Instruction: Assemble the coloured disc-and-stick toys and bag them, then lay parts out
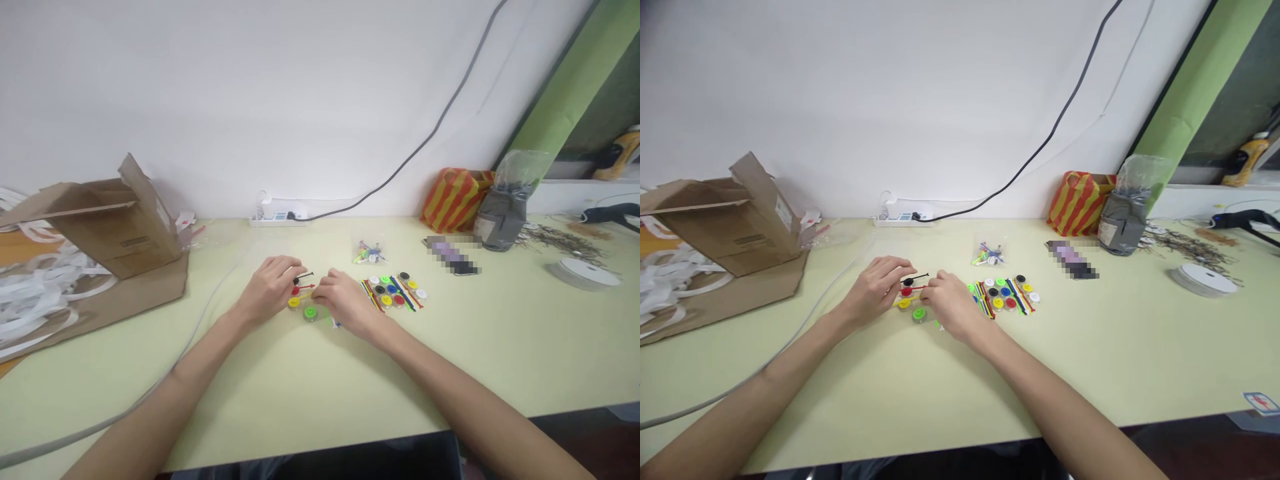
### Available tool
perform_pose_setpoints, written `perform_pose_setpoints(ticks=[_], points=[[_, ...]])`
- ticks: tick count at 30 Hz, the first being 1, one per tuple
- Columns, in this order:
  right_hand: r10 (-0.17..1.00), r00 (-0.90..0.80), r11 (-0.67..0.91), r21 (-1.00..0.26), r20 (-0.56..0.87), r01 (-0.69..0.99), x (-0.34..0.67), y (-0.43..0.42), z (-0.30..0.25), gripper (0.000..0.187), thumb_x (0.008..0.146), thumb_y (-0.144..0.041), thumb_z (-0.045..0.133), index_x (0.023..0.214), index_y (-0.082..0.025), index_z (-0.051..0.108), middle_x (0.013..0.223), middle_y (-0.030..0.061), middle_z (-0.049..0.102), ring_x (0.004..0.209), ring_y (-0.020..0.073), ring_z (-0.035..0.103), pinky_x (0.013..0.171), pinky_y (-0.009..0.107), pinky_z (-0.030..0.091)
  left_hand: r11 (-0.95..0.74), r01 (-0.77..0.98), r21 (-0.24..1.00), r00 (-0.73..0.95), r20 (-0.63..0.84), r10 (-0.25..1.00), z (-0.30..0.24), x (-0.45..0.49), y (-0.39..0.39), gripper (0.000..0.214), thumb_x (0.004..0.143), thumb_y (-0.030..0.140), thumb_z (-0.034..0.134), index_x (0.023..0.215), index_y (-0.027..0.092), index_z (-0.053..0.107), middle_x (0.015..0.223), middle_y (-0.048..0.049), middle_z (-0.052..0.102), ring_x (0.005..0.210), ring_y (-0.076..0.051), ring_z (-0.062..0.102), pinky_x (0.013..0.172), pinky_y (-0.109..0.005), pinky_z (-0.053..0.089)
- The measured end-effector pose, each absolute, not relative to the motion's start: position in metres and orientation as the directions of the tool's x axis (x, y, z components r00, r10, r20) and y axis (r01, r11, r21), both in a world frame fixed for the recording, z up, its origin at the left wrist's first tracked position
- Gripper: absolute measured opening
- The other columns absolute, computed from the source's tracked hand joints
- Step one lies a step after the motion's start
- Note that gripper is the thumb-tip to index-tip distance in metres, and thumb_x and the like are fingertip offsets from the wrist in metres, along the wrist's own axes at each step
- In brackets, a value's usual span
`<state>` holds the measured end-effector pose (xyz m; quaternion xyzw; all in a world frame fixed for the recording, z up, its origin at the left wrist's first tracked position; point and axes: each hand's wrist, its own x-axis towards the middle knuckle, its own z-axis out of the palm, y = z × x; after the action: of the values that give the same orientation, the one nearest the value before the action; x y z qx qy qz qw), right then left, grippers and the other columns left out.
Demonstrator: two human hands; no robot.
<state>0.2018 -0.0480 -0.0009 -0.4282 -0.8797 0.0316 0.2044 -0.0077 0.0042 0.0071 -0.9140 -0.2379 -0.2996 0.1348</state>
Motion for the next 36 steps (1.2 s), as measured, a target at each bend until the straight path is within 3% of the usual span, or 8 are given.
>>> perform_pose_setpoints(ticks=[4,6,14,18,23,26,29,36], points=[[0.807,-0.501,0.576,-0.228,0.313,0.785,0.215,-0.04,-0.007,0.016,0.094,-0.015,0.063,0.085,-0.018,0.075,0.088,0.0067,0.066,0.091,0.0211,0.047,0.076,0.032,0.035,-0.851,0.504,-0.147,0.731,0.597,0.33,0.012,-0.016,0.004,0.031,0.074,-0.008,0.038,0.069,0.019,0.054,0.067,-0.0019,0.057,0.065,-0.018,0.048,0.062,-0.031,0.037],[0.809,-0.509,0.575,-0.22,0.293,0.788,0.216,-0.039,-0.01,0.015,0.092,-0.012,0.063,0.084,-0.018,0.075,0.089,0.0064,0.065,0.092,0.021,0.047,0.076,0.032,0.034,-0.852,0.505,-0.137,0.719,0.613,0.327,0.012,-0.019,0.004,0.031,0.07,-0.009,0.038,0.063,0.02,0.049,0.059,0.0001,0.05,0.059,-0.017,0.042,0.059,-0.03,0.034],[0.817,-0.501,0.563,-0.205,0.285,0.801,0.21,-0.039,-0.016,0.016,0.091,-0.01,0.061,0.085,-0.018,0.074,0.087,0.007,0.065,0.089,0.0212,0.048,0.074,0.033,0.036,-0.874,0.484,-0.047,0.751,0.535,0.387,0.007,-0.013,-0.001,0.027,0.087,0.0,0.041,0.08,0.018,0.059,0.076,-0.0035,0.061,0.068,-0.018,0.05,0.065,-0.031,0.037],[0.824,-0.46,0.556,-0.321,0.33,0.767,0.211,-0.039,-0.015,0.021,0.089,-0.003,0.059,0.079,-0.016,0.072,0.084,0.0069,0.064,0.09,0.0203,0.05,0.077,0.031,0.038,-0.878,0.476,0.057,0.747,0.501,0.438,0.008,-0.005,-0.006,0.028,0.091,0.004,0.039,0.097,0.018,0.063,0.09,-0.0063,0.065,0.081,-0.019,0.056,0.073,-0.033,0.041],[0.873,-0.311,0.482,-0.757,0.375,0.442,0.216,-0.039,-0.007,0.009,0.087,-0.014,0.066,0.079,-0.017,0.07,0.081,0.0027,0.064,0.081,0.0163,0.055,0.075,0.028,0.04,-0.879,0.454,0.144,0.738,0.491,0.462,0.009,0.001,-0.015,0.036,0.095,0.018,0.05,0.13,0.02,0.056,0.114,-0.0106,0.062,0.101,-0.022,0.058,0.087,-0.036,0.044],[0.913,-0.315,0.303,-0.948,0.259,0.1,0.22,-0.04,-0.004,0.019,0.084,-0.035,0.073,0.08,-0.017,0.069,0.076,0.001,0.064,0.07,0.0141,0.052,0.066,0.027,0.039,-0.872,0.442,0.209,0.732,0.478,0.485,0.01,0.004,-0.019,0.031,0.097,0.02,0.047,0.124,0.02,0.061,0.114,-0.0107,0.061,0.101,-0.022,0.057,0.088,-0.036,0.044],[0.909,-0.371,0.152,-0.98,0.188,-0.126,0.22,-0.042,-0.004,0.031,0.077,-0.046,0.078,0.082,-0.016,0.069,0.073,-0.0002,0.06,0.064,0.0118,0.049,0.062,0.026,0.036,-0.847,0.397,0.353,0.706,0.472,0.528,0.012,0.006,-0.023,0.025,0.098,0.021,0.042,0.103,0.019,0.067,0.103,-0.0086,0.062,0.093,-0.019,0.057,0.085,-0.034,0.044],[0.925,-0.365,-0.021,-0.947,0.103,-0.32,0.207,-0.043,-0.002,0.037,0.069,-0.046,0.085,0.077,-0.014,0.066,0.071,0.0006,0.061,0.062,0.0101,0.053,0.062,0.024,0.042,-0.539,0.352,0.766,0.652,0.212,0.728,0.023,0.003,-0.02,0.039,0.095,0.045,0.053,0.069,0.016,0.055,0.066,0.0016,0.051,0.064,-0.011,0.046,0.062,-0.025,0.036]])
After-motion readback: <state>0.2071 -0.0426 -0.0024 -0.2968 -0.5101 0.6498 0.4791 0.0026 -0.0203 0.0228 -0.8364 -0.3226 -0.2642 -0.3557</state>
